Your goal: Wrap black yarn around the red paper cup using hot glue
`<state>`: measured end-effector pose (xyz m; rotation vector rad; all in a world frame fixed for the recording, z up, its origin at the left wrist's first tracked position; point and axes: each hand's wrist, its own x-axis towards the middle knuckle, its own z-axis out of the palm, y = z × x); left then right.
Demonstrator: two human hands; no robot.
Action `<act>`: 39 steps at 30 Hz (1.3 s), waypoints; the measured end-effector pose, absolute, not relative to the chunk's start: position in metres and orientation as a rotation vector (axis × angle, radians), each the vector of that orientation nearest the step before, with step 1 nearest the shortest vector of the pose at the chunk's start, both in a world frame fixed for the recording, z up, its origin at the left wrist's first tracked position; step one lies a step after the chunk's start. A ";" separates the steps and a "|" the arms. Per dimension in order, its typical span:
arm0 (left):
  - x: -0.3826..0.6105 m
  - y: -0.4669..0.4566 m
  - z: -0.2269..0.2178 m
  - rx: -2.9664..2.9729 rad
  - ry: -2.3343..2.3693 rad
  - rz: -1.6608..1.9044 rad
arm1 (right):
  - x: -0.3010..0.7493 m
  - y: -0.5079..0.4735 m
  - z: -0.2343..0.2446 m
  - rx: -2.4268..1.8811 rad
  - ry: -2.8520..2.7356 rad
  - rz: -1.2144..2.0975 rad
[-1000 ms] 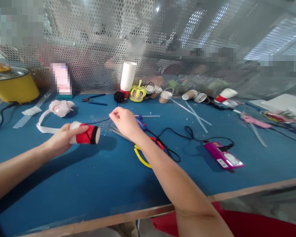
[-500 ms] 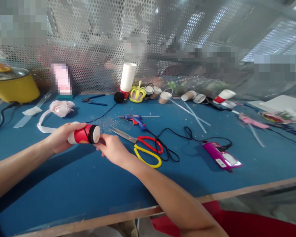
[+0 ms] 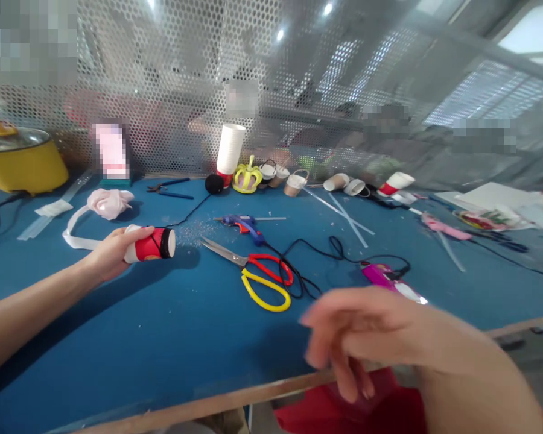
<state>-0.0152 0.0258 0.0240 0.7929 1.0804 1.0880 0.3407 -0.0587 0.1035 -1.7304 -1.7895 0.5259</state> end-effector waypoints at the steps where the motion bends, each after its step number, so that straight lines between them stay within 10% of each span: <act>1: -0.014 0.025 0.024 0.811 1.078 1.081 | 0.351 -0.062 0.102 -1.786 -1.824 0.574; 19: -0.005 0.014 0.011 1.376 1.315 0.842 | 0.258 0.111 0.018 -2.230 -2.213 0.224; 39: -0.009 0.023 0.010 1.186 1.377 0.789 | 0.250 0.064 0.047 -1.576 -1.558 1.135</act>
